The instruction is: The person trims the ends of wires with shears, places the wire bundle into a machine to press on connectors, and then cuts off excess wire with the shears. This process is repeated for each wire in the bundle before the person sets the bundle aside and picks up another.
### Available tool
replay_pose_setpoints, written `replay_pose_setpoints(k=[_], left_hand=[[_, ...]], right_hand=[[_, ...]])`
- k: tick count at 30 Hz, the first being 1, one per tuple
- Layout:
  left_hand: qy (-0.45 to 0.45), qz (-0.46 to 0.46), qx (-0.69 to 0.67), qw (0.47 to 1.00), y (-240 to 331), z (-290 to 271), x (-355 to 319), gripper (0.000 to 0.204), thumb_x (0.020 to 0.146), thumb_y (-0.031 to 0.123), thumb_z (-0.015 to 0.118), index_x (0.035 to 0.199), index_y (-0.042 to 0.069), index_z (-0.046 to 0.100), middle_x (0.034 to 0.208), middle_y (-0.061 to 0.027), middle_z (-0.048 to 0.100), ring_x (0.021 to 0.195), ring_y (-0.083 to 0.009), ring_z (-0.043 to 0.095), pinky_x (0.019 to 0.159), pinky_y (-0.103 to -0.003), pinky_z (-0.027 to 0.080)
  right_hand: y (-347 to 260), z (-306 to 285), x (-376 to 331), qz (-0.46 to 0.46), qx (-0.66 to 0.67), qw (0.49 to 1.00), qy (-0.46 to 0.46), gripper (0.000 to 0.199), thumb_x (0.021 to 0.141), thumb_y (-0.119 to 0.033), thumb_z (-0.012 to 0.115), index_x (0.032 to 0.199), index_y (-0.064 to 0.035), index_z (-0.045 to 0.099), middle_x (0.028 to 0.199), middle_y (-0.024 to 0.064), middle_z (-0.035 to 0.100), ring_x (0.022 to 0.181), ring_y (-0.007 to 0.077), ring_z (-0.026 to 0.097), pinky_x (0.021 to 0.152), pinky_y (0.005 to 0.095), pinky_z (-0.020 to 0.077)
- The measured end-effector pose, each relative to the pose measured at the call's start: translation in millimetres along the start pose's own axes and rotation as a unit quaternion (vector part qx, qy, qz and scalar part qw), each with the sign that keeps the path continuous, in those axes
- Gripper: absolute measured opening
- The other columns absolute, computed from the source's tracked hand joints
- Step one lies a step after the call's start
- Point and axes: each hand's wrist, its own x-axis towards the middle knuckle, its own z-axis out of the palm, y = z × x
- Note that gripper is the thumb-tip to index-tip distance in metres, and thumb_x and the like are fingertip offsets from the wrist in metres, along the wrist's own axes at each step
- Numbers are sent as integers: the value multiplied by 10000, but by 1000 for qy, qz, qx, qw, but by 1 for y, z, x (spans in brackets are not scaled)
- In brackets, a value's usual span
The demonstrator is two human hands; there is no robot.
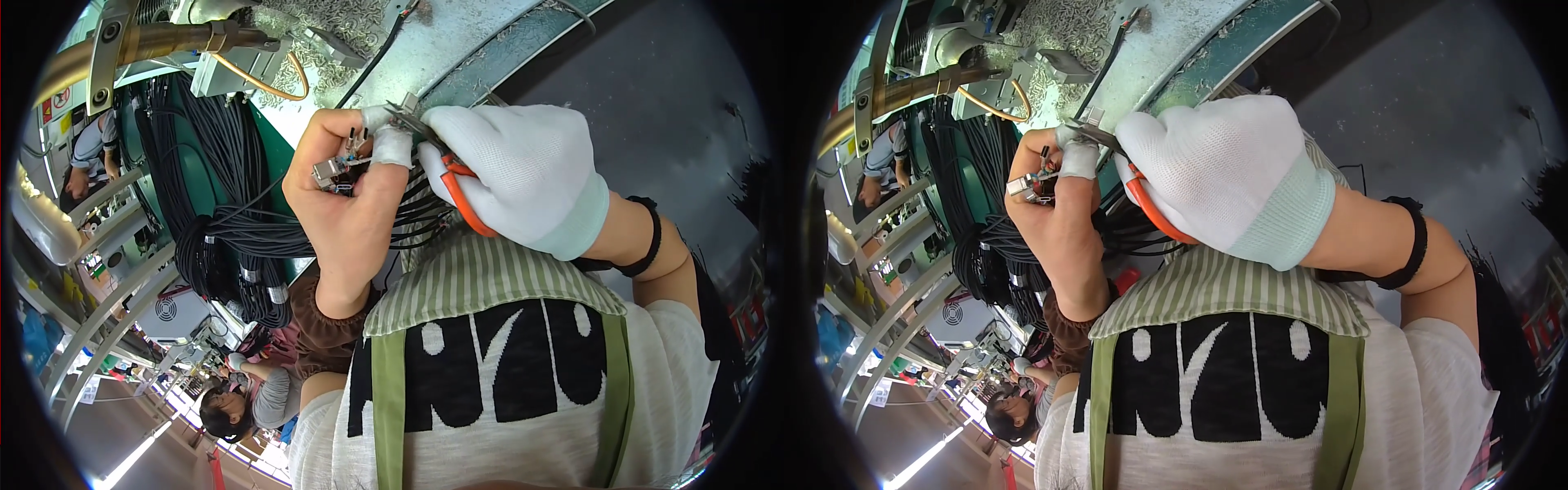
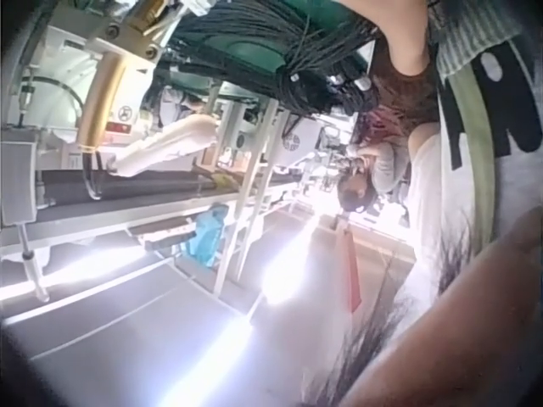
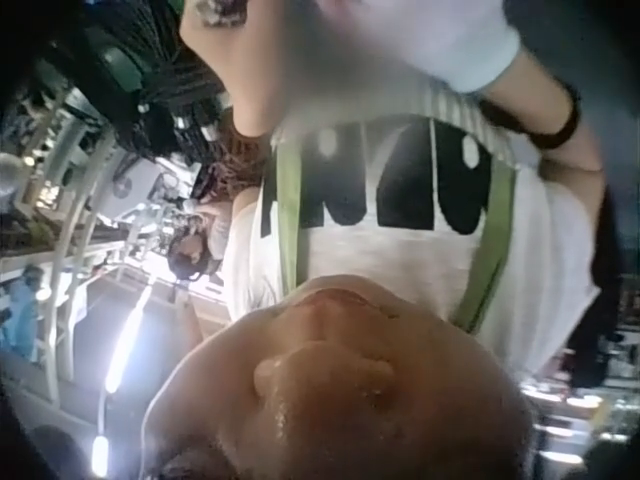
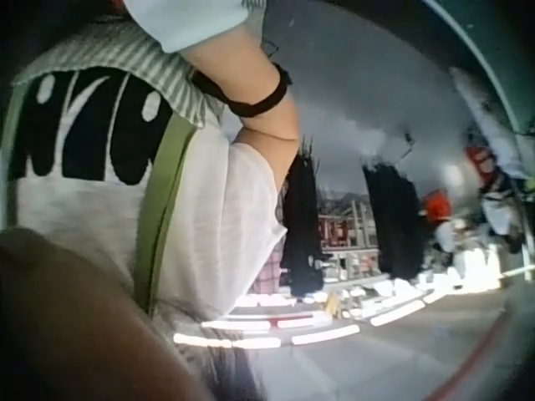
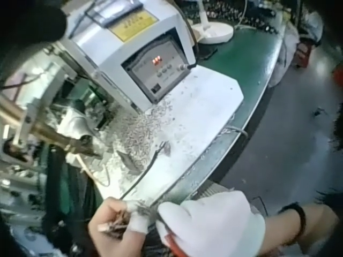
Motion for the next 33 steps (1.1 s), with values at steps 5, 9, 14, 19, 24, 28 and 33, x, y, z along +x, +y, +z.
replay_pose_setpoints(k=[5,9,14,19,24,28,33], left_hand=[[53,100,17,993,-5,9,-1,229,771,-81,628,982,-7,579,837,-4,608,654,1,467,560,-141,345],[-1,162,18,987,-12,3,-2,297,772,-78,636,1047,-6,553,894,-24,621,658,-2,485,569,-141,363],[-59,262,136,954,-12,-4,1,286,775,-71,637,1040,-9,549,886,-25,619,661,-3,487,564,-146,364],[-12,63,12,998,-8,-4,-1,205,769,-36,672,951,-14,581,837,-10,614,655,-15,490,563,-157,371],[-7,84,124,989,-10,-3,-1,149,777,-1,695,890,-17,598,774,20,581,655,-12,480,555,-160,364],[-30,-28,52,998,-10,-9,6,117,811,24,673,898,-2,599,707,41,527,625,-1,441,518,-161,325],[-176,-251,-308,901,-18,-33,20,82,871,63,604,942,28,584,694,47,478,554,-7,355,472,-165,263]], right_hand=[[-3,-1,0,56,147,987,-24,170,720,-84,726,856,-38,633,574,71,539,474,214,551,446,297,421],[-2,-1,0,47,156,987,5,139,731,-75,712,840,-38,634,572,72,545,475,215,555,445,290,421],[1,0,-2,46,155,987,-14,136,728,-69,711,839,-44,636,582,72,552,477,212,558,449,287,424],[1,-2,-1,47,157,986,-31,136,728,-78,713,840,-57,639,571,66,540,463,214,539,447,291,421],[5,3,-1,31,44,999,-4,108,751,-111,700,823,-54,643,561,64,526,460,208,524,442,290,404],[12,-4,9,55,149,980,-122,102,787,-134,667,810,-37,647,562,65,522,465,185,522,447,283,390],[11,6,10,134,350,906,-199,144,831,-154,621,797,-17,650,569,64,526,471,161,525,460,274,384]])
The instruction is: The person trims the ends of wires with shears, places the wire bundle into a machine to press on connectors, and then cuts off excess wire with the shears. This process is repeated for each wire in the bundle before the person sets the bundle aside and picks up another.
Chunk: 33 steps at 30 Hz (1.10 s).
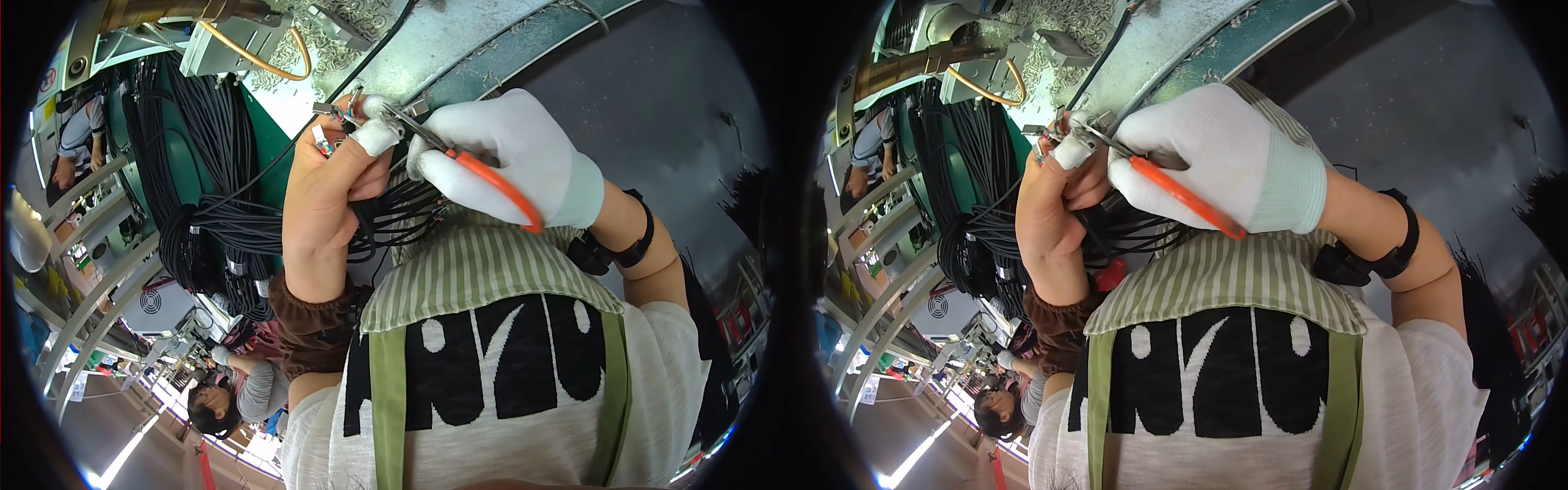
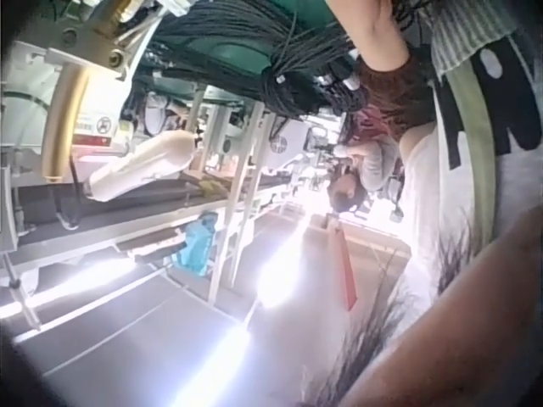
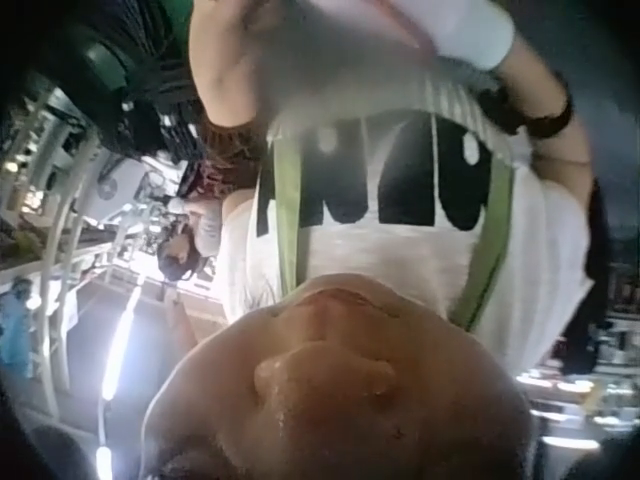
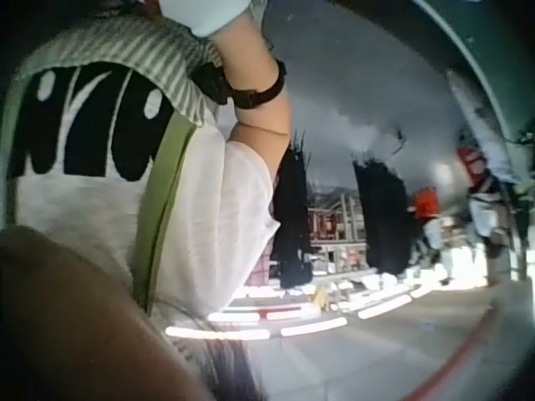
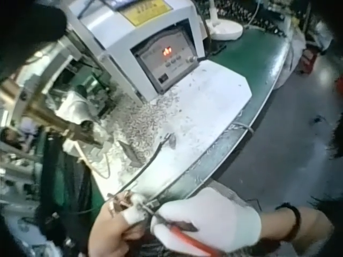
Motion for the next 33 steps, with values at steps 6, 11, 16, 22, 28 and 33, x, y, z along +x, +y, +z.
replay_pose_setpoints(k=[6,11,16,22,28,33], left_hand=[[67,47,-21,996,10,-31,6,43,896,88,575,905,63,542,732,43,446,550,-28,326,460,-166,243],[59,82,2,995,19,-28,23,115,892,106,591,826,91,498,736,37,427,577,-35,337,454,-169,244],[56,107,56,991,28,-20,32,159,888,138,603,796,95,482,701,35,412,568,-43,325,453,-174,247],[0,16,45,999,50,-39,47,209,871,198,643,778,83,494,630,44,380,543,-51,313,446,-180,248],[13,82,208,975,55,-44,49,351,794,335,752,764,79,515,608,46,432,520,-41,379,450,-172,280],[139,136,294,936,47,-30,46,395,754,378,785,782,78,529,633,38,486,522,-36,427,464,-166,314]], right_hand=[[14,-19,20,-148,-210,962,98,180,844,-185,622,878,-9,644,590,59,549,487,136,539,471,266,400],[23,-40,73,-408,-267,857,164,151,833,-190,621,828,-42,590,605,90,513,543,241,538,516,331,417],[33,-50,114,-525,-340,765,155,158,809,-195,628,789,-46,582,586,96,483,536,306,520,516,370,417],[14,-64,118,-367,-131,915,-106,178,792,-194,632,754,-22,612,563,80,532,495,237,536,492,327,428],[-7,-53,111,3,67,990,-122,283,837,-225,611,668,1,625,555,93,586,478,152,555,474,279,434],[0,-49,113,-22,15,996,-84,365,867,-275,600,660,23,631,544,95,585,463,152,558,454,288,432]])
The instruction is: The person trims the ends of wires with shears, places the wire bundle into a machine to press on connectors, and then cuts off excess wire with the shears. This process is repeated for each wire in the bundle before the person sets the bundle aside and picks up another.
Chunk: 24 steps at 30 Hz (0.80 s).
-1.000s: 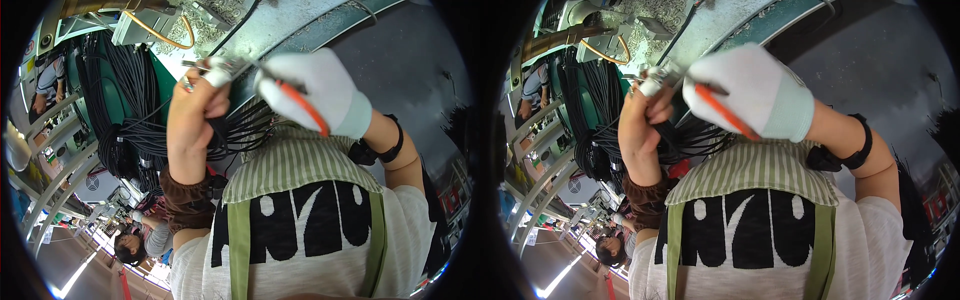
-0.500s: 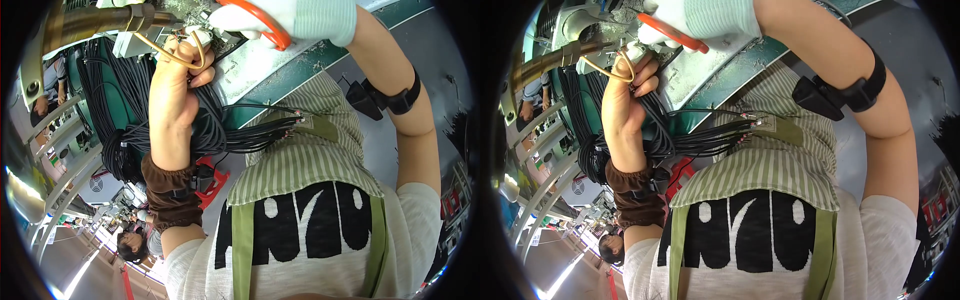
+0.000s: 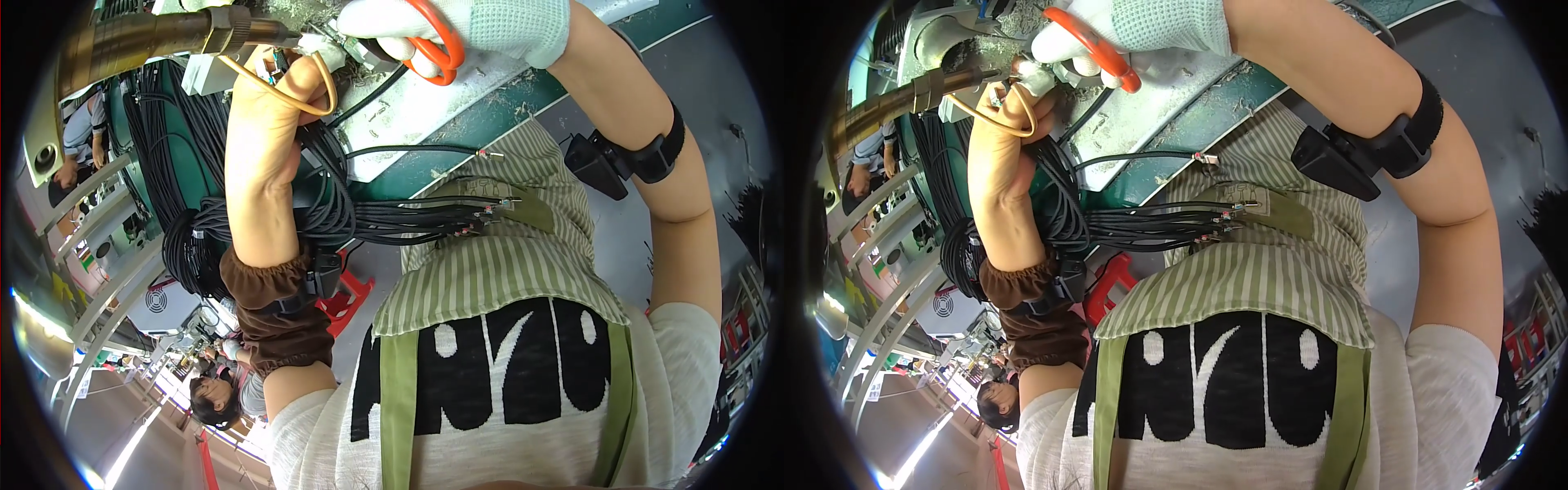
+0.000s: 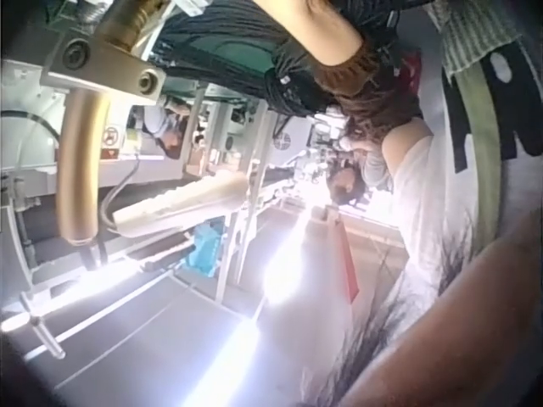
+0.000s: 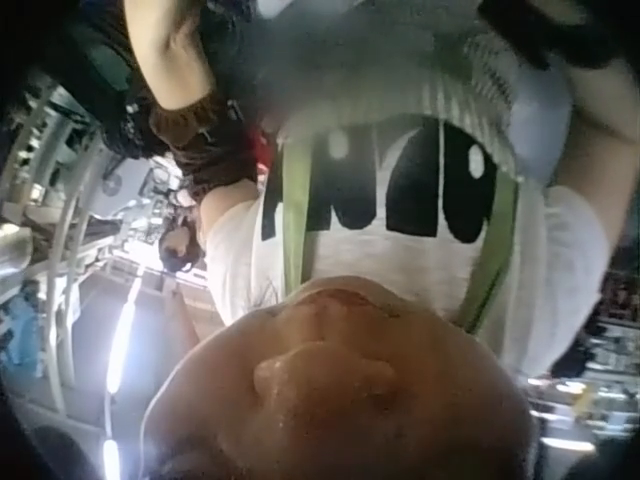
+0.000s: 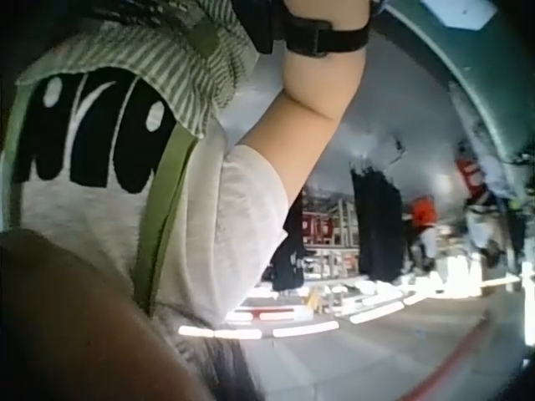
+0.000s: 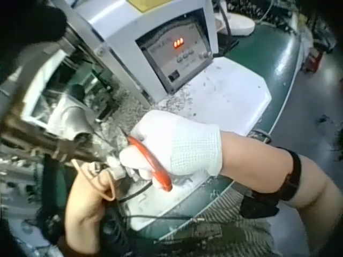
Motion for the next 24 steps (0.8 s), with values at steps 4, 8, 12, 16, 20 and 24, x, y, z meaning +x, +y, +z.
replay_pose_setpoints(k=[4,8,12,16,20,24], left_hand=[[-26,18,-28,999,-8,-2,-2,378,766,363,779,806,69,546,644,35,504,522,-33,437,467,-169,332],[-11,32,2,999,-9,2,-4,369,776,356,771,832,59,559,660,37,514,542,-35,448,479,-171,341],[2,59,10,998,-7,6,-8,363,780,348,769,845,56,565,671,43,520,562,-34,454,495,-176,346],[-4,63,14,998,-2,10,-9,362,775,345,773,845,56,566,678,47,520,574,-34,456,507,-179,349],[2,68,12,998,-3,9,-9,352,780,341,770,841,57,569,678,49,517,570,-33,455,505,-178,343],[-15,56,24,998,-4,5,-8,358,794,347,756,891,61,564,692,36,524,567,-37,455,509,-180,361]], right_hand=[[-3,1,-3,53,64,996,-15,353,859,-263,603,653,22,623,534,96,578,454,160,563,441,295,431],[-15,0,-11,-153,-323,933,38,355,852,-261,605,631,16,613,519,92,565,441,164,565,427,299,427],[1,-6,-4,-1,-16,1000,-25,333,845,-243,604,634,14,607,509,84,554,435,160,558,425,291,423],[-6,-6,-8,56,96,993,-23,315,846,-226,603,647,18,608,503,79,547,430,154,551,416,286,418],[-10,-6,-7,103,140,985,-13,309,845,-213,608,648,26,604,502,86,543,429,148,547,411,286,412],[-8,-5,-7,105,125,987,-15,321,856,-216,612,651,31,597,508,93,548,429,153,548,405,284,410]])
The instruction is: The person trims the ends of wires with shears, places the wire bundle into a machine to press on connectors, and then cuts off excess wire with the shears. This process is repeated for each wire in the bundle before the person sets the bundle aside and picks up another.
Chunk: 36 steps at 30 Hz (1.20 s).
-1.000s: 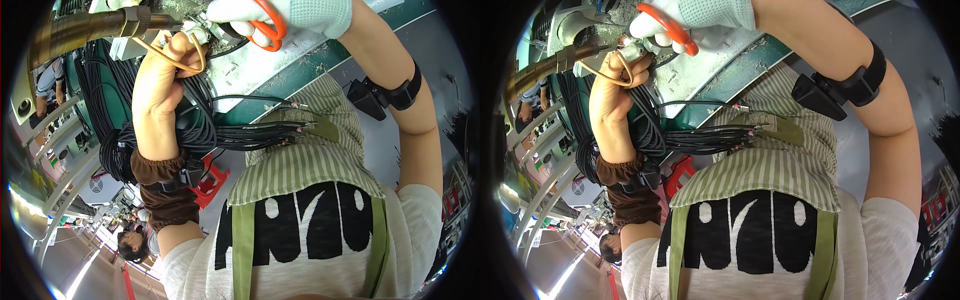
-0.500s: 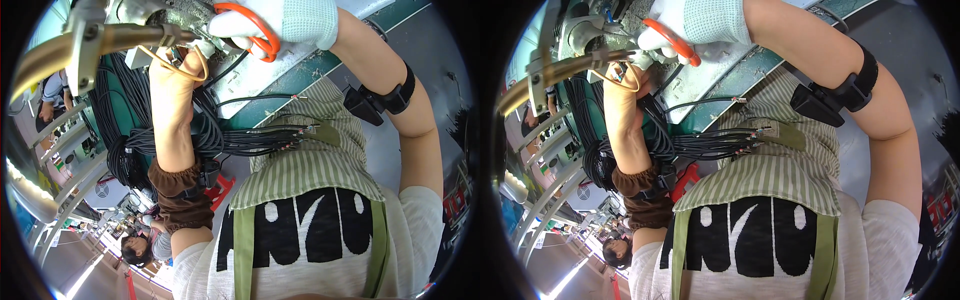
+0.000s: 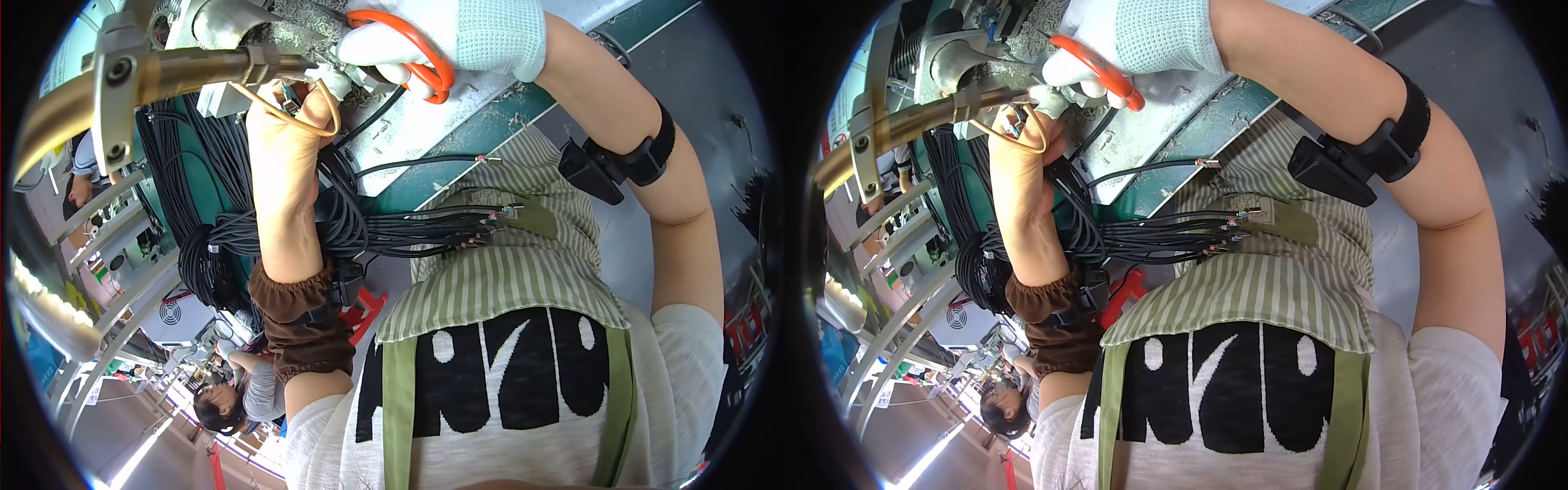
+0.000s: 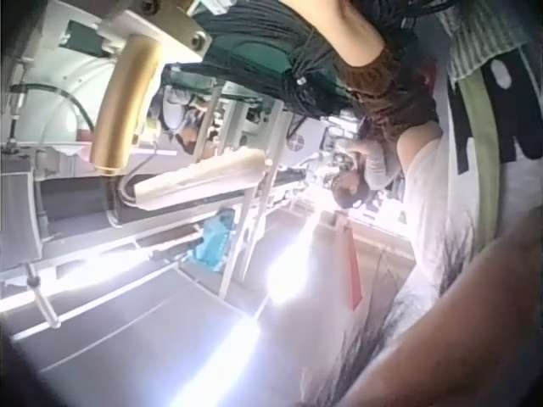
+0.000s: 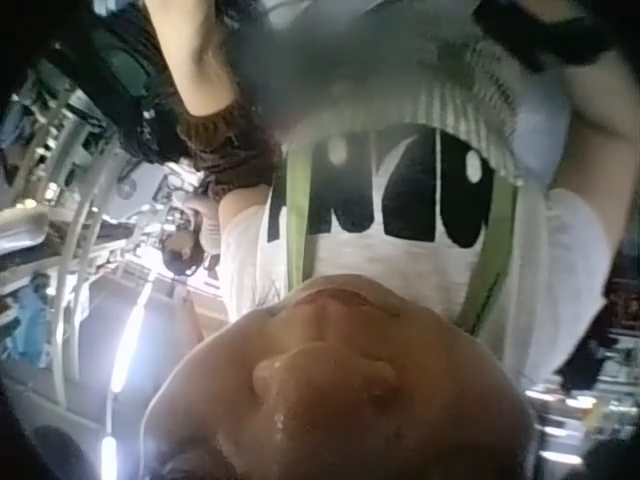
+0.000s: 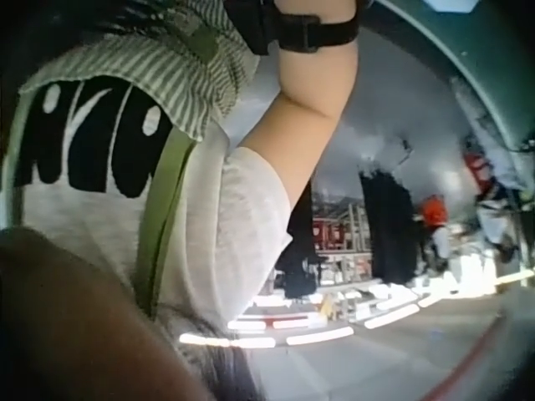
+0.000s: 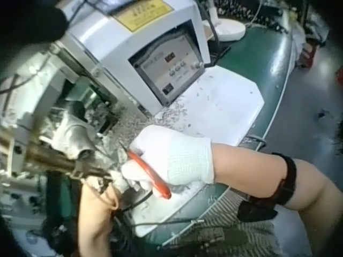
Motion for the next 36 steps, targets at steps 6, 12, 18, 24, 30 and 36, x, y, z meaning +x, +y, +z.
replay_pose_setpoints(k=[6,12,18,24,30,36], left_hand=[[113,15,-94,989,-6,13,-11,292,903,255,626,1021,7,527,713,-1,531,561,-51,450,494,-191,382],[20,65,-223,972,7,11,-70,192,954,138,508,1053,-25,528,698,-9,520,585,-56,460,497,-205,380],[-105,-52,-18,993,18,34,-78,117,906,47,518,998,-22,536,646,-8,490,602,-51,467,507,-232,376],[7,80,279,957,18,55,-82,153,872,5,543,1017,-27,507,682,-54,515,598,-57,498,531,-238,401],[-31,155,369,916,19,57,-76,219,846,-27,559,1053,-19,486,800,-79,563,642,-72,553,547,-242,426],[-103,-138,-173,970,34,37,-77,213,818,-58,572,1016,-5,511,806,-28,558,662,-61,537,563,-217,424]], right_hand=[[-10,3,-30,6,-94,994,46,231,852,-205,622,788,15,600,516,95,534,418,182,525,424,292,422],[16,17,-63,-78,-205,958,183,222,849,-209,624,907,3,597,549,76,535,450,183,528,463,299,441],[24,52,-58,-324,-296,873,214,283,869,-270,632,918,8,616,612,24,581,516,96,562,469,242,442],[-9,49,-78,29,46,997,62,241,882,-237,605,824,-3,599,583,47,579,475,98,562,432,230,439],[23,44,-80,-188,-129,971,71,220,882,-196,577,760,-14,578,544,43,561,433,102,545,403,231,427],[-5,44,-85,19,-7,997,74,194,873,-169,575,759,-12,566,546,40,560,431,100,542,404,238,433]])
